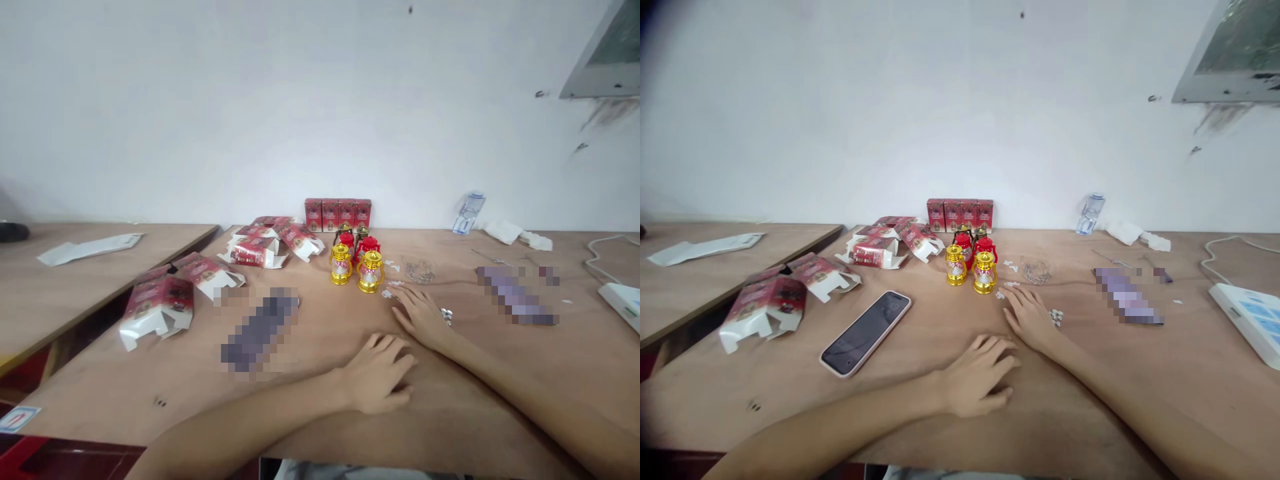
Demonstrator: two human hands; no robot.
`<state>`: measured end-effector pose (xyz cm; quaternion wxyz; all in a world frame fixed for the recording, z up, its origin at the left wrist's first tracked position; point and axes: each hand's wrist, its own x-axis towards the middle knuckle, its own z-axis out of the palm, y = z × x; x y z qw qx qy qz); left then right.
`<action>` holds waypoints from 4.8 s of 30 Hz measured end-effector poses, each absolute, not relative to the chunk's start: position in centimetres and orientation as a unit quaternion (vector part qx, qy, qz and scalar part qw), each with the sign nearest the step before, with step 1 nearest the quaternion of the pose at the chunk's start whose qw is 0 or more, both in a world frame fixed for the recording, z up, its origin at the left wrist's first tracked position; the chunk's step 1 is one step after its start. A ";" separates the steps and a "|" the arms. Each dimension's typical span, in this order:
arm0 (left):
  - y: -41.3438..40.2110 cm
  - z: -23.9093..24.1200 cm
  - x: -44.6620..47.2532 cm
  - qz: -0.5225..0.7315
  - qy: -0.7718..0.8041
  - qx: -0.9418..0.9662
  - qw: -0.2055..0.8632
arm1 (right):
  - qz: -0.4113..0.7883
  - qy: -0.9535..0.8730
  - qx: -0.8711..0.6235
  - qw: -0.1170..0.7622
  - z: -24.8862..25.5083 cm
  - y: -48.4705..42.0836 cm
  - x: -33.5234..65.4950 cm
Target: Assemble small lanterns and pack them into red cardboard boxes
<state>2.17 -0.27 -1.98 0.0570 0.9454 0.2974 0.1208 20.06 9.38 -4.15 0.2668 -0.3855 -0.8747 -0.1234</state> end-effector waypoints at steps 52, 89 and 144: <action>2.7 -1.4 0.1 0.151 0.416 0.894 0.076 | -0.071 -0.898 -0.345 0.263 -3.3 8.8 20.2; 8.1 -1.2 -3.6 0.188 0.574 0.793 -0.076 | -0.081 -0.918 -0.315 0.229 -2.7 8.6 20.1; 3.6 -0.7 -3.4 0.412 0.399 0.819 0.008 | -0.030 -0.825 -0.505 0.251 -3.5 11.2 24.8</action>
